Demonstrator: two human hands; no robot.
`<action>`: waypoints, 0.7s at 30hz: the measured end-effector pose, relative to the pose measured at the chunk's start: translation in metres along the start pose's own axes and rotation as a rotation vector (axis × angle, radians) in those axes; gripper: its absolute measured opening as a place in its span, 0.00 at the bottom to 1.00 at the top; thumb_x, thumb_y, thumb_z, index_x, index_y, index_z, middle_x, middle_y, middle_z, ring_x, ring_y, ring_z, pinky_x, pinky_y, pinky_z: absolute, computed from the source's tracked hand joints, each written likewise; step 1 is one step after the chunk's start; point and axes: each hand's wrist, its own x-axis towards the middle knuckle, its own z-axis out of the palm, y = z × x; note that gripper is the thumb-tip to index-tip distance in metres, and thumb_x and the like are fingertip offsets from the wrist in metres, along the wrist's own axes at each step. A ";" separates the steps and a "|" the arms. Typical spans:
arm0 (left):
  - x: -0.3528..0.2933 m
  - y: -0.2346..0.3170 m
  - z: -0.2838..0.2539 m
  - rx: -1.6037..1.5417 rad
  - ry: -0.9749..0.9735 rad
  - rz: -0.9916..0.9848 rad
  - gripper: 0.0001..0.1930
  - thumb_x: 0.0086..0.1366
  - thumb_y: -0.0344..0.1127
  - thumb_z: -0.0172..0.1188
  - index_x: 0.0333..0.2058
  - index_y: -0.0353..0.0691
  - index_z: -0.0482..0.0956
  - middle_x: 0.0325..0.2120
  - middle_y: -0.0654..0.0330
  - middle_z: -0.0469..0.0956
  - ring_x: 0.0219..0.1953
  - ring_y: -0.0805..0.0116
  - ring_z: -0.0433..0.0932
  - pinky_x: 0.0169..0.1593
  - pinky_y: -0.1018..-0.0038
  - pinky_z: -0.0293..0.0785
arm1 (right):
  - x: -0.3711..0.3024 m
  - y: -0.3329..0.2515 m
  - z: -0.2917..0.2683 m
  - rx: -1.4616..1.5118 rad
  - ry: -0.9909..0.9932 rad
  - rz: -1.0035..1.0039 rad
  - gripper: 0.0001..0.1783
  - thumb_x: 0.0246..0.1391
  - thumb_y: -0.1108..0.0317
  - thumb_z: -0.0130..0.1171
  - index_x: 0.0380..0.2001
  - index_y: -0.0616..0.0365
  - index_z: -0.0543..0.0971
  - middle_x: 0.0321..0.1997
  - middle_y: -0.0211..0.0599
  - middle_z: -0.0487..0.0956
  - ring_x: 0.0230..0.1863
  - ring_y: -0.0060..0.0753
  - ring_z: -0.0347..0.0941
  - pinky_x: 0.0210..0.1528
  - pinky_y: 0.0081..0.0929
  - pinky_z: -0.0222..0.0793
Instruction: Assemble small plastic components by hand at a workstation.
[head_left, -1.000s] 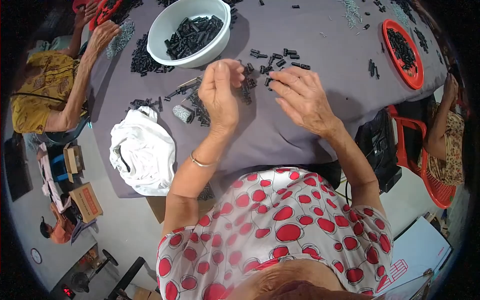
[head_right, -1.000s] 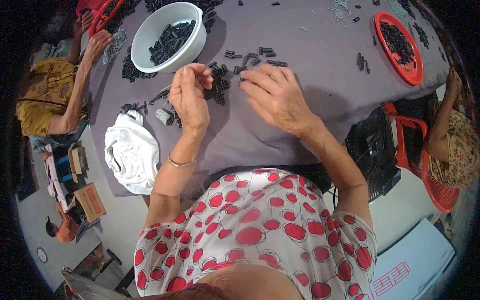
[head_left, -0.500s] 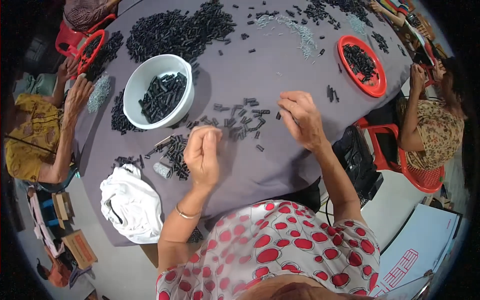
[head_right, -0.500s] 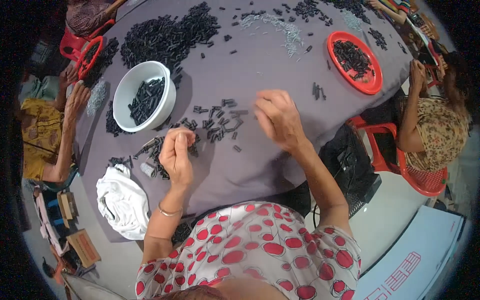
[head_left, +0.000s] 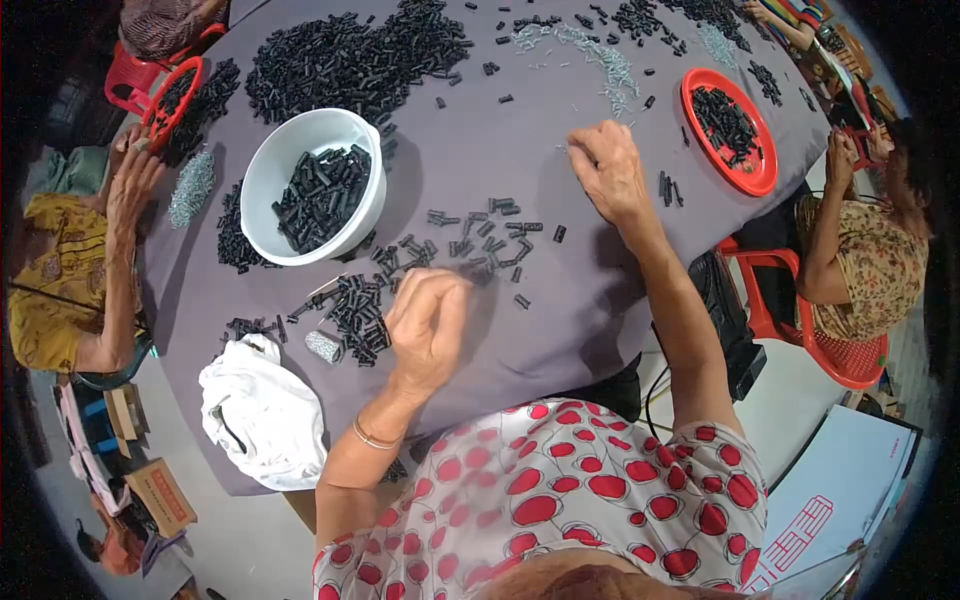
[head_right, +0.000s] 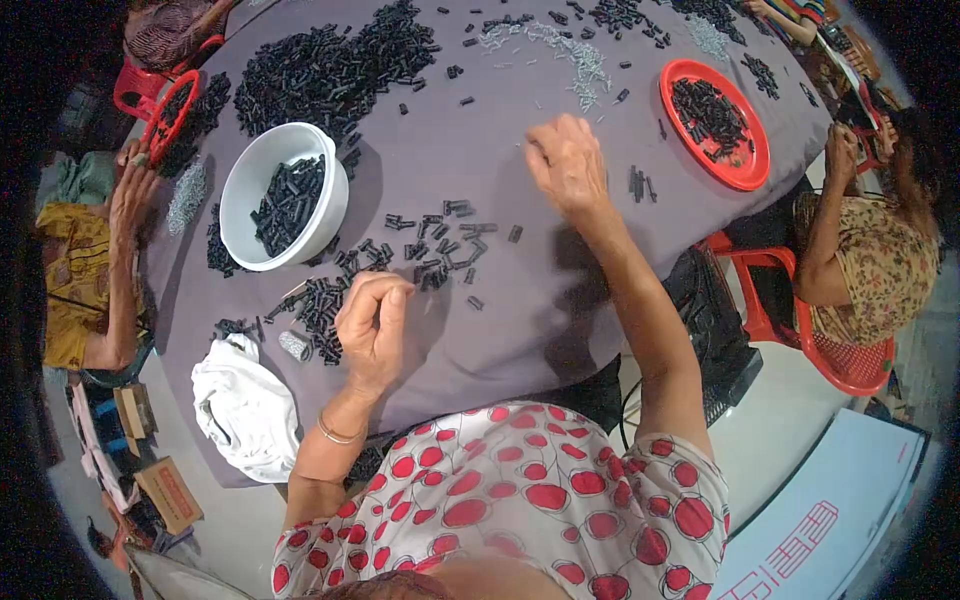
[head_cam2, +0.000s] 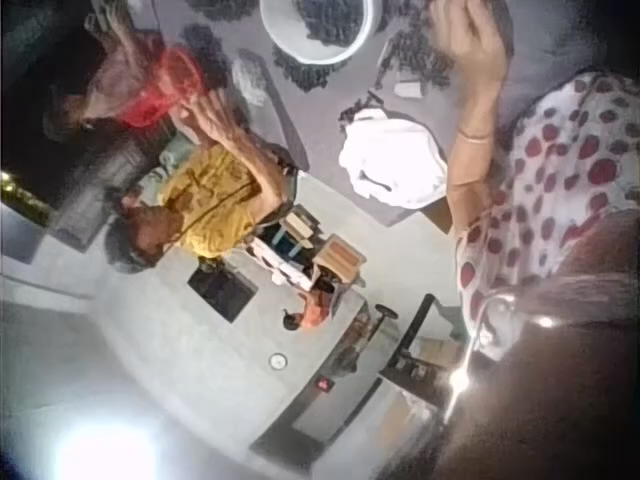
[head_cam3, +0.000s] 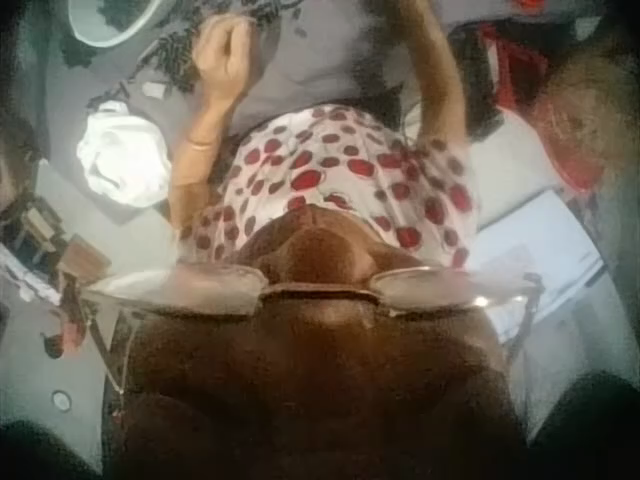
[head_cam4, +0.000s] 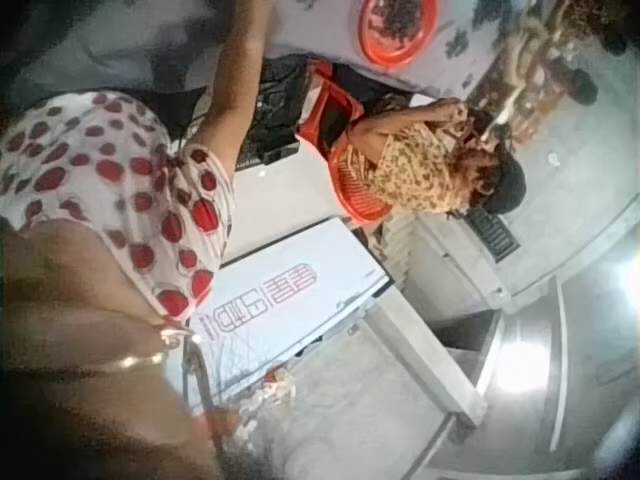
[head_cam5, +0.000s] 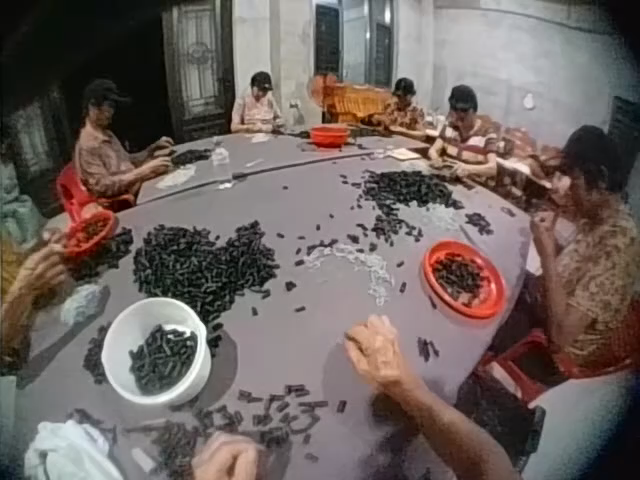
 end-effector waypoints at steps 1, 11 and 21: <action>0.001 0.002 0.000 0.004 -0.004 0.015 0.02 0.58 0.23 0.54 0.28 0.32 0.74 0.25 0.56 0.74 0.27 0.65 0.72 0.33 0.74 0.68 | 0.002 0.000 0.001 -0.061 -0.021 0.047 0.08 0.45 0.70 0.58 0.31 0.57 0.78 0.33 0.41 0.73 0.39 0.45 0.68 0.40 0.40 0.66; -0.004 -0.002 0.001 0.002 -0.027 0.049 0.02 0.59 0.23 0.55 0.29 0.31 0.75 0.25 0.56 0.75 0.27 0.67 0.73 0.32 0.75 0.69 | -0.011 -0.022 0.001 0.096 -0.021 0.008 0.04 0.43 0.71 0.58 0.25 0.58 0.75 0.27 0.36 0.74 0.34 0.43 0.69 0.37 0.38 0.67; -0.002 -0.002 0.006 -0.238 -0.002 -0.194 0.05 0.59 0.22 0.56 0.34 0.31 0.74 0.33 0.61 0.73 0.31 0.80 0.72 0.33 0.84 0.69 | -0.041 -0.101 -0.012 0.621 -0.176 -0.132 0.14 0.39 0.82 0.61 0.30 0.58 0.71 0.27 0.34 0.74 0.29 0.36 0.70 0.30 0.28 0.68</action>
